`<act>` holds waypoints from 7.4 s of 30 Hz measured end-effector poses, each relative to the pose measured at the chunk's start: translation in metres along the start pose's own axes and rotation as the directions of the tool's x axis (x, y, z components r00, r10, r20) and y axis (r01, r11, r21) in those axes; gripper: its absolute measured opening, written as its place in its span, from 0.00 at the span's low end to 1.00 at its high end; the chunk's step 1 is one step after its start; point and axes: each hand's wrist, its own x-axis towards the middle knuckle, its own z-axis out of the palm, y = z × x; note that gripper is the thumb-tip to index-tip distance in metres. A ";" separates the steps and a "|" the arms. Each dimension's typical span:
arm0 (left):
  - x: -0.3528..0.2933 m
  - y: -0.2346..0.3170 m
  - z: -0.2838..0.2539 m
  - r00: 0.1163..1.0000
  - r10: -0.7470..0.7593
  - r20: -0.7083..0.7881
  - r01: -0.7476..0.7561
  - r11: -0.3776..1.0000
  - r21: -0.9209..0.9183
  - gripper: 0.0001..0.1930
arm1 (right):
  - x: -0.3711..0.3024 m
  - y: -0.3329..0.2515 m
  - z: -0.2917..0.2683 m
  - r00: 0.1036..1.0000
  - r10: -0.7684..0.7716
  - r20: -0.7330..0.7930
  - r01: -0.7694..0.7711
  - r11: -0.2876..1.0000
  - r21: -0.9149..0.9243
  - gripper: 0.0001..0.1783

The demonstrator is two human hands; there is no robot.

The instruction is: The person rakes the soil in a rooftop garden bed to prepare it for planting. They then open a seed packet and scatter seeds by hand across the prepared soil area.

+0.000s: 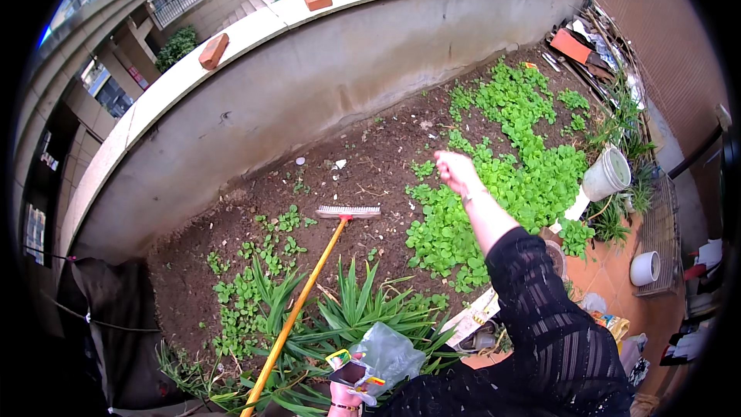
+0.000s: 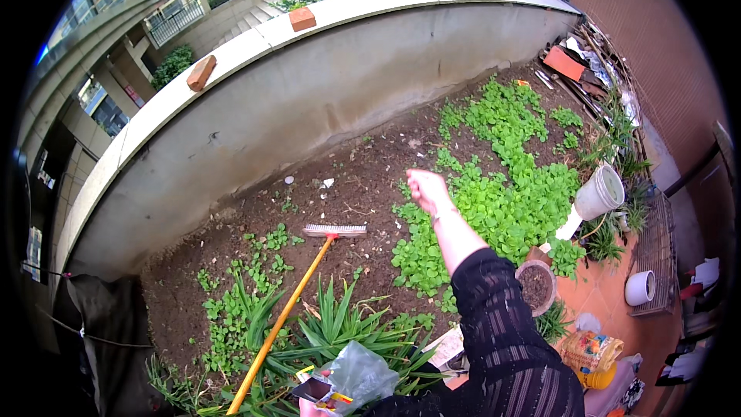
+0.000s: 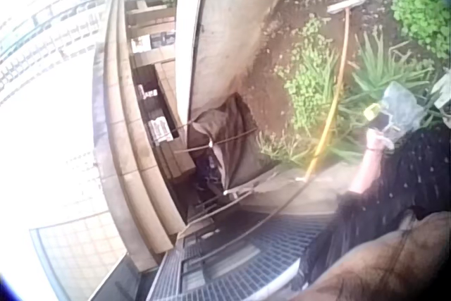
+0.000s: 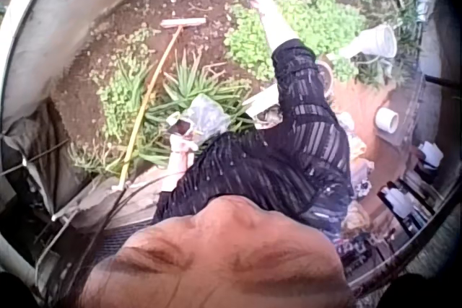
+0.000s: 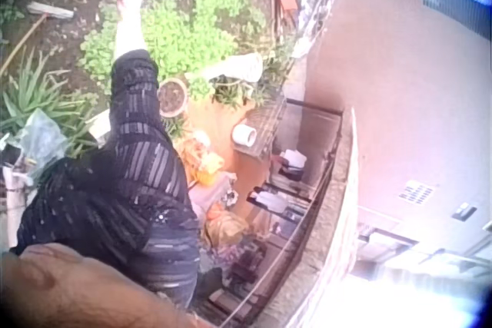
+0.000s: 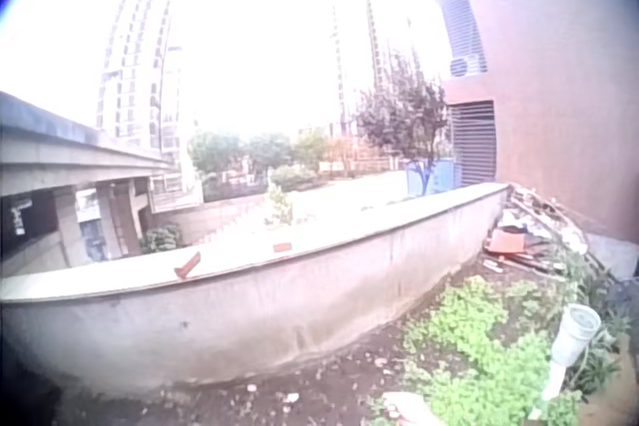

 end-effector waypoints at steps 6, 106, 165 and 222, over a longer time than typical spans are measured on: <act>0.003 0.015 0.014 0.993 -0.118 -0.023 0.115 0.988 -0.100 0.32 | -0.112 0.174 -0.053 0.848 0.530 -0.009 -0.530 0.847 -0.025 0.06; 0.001 -0.011 0.048 0.991 -0.128 0.024 0.129 0.989 -0.067 0.30 | -0.132 0.193 -0.052 0.828 0.557 -0.064 -0.558 0.830 -0.002 0.07; 0.028 -0.040 0.054 0.989 -0.037 0.147 0.029 0.998 0.057 0.30 | -0.345 0.076 0.079 0.252 0.481 0.840 0.965 -0.055 -0.258 0.04; 0.029 -0.059 0.036 0.987 -0.154 -0.038 0.158 0.980 0.118 0.19 | -0.298 0.094 -0.056 0.660 0.682 0.314 -0.751 0.584 0.308 0.12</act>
